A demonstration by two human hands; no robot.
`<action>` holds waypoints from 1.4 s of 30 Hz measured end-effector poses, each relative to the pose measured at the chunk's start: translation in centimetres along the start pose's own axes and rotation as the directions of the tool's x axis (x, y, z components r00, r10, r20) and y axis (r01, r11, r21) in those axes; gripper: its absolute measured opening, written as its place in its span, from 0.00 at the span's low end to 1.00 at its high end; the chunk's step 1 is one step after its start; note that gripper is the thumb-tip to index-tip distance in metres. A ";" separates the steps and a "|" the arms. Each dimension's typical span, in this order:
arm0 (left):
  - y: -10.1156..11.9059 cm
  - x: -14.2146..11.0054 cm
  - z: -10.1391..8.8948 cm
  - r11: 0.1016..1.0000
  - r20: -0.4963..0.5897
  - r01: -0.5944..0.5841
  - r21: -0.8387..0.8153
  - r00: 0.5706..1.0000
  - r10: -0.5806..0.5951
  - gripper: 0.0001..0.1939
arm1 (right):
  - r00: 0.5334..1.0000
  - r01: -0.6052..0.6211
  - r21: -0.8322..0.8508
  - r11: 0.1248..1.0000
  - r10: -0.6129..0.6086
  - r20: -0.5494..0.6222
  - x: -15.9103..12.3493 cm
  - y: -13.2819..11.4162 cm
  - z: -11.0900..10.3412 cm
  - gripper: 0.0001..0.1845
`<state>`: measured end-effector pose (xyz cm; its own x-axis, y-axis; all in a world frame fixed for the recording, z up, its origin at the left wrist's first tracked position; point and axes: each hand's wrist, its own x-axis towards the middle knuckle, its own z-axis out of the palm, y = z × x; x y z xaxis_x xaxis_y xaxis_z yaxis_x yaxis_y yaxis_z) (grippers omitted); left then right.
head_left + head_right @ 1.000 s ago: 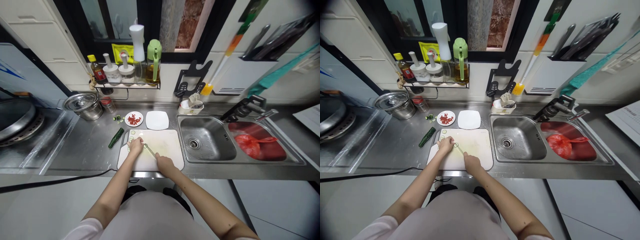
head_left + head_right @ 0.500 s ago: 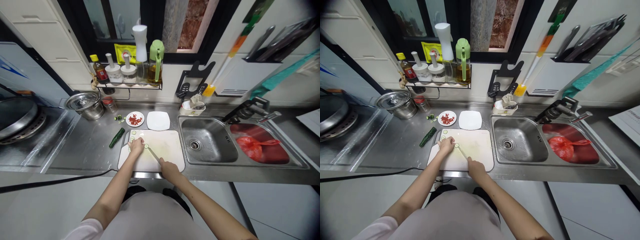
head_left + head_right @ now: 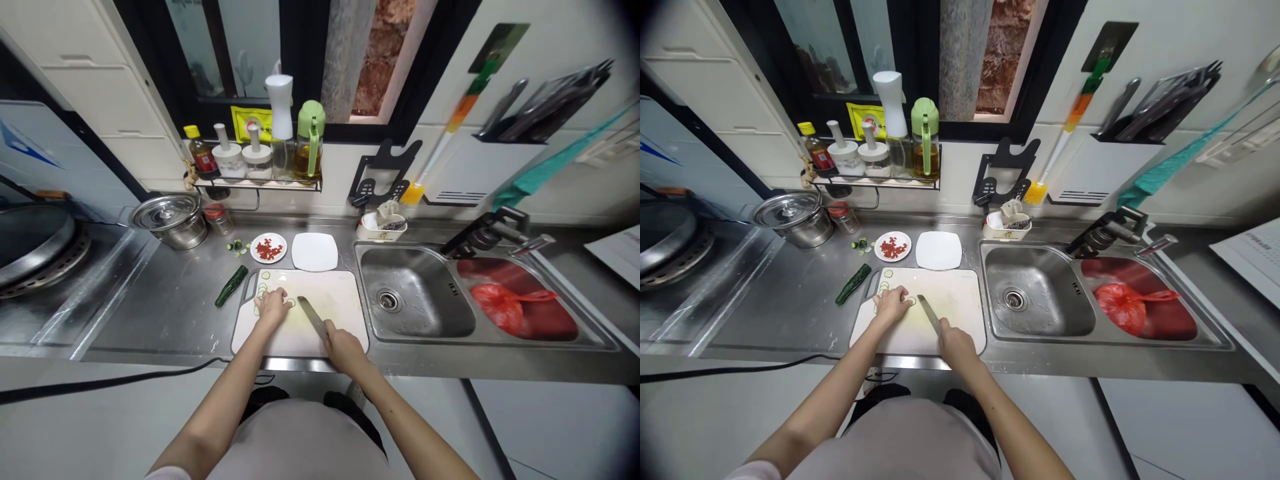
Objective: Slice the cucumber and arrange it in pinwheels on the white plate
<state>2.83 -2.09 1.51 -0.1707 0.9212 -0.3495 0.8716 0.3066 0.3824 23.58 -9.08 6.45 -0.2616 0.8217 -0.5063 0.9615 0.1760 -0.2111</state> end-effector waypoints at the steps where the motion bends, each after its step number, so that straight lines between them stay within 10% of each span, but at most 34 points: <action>1: 0.1 -0.2 0.1 1.000 -0.006 -0.006 0.007 1.000 0.006 0.13 | 1.000 -0.018 0.016 1.000 0.018 -0.016 0.2 0.2 -0.1 0.19; 24: 1.0 -2.4 1.0 0.991 -0.103 -0.015 -0.133 0.995 0.001 0.06 | 0.993 -0.112 -0.021 0.993 0.111 -0.044 2.4 1.7 -0.5 0.17; 42: -7.0 -4.6 -1.0 0.952 -0.176 0.210 -0.224 0.952 -0.251 0.07 | 0.992 -0.127 -0.022 0.992 0.127 -0.006 2.8 1.6 -0.7 0.16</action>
<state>-2.93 -8.19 1.29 -0.4621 0.8421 -0.2781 0.6910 0.5385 0.4822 24.39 -6.11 5.25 -0.1369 0.8407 -0.5239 0.9886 0.0822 -0.1263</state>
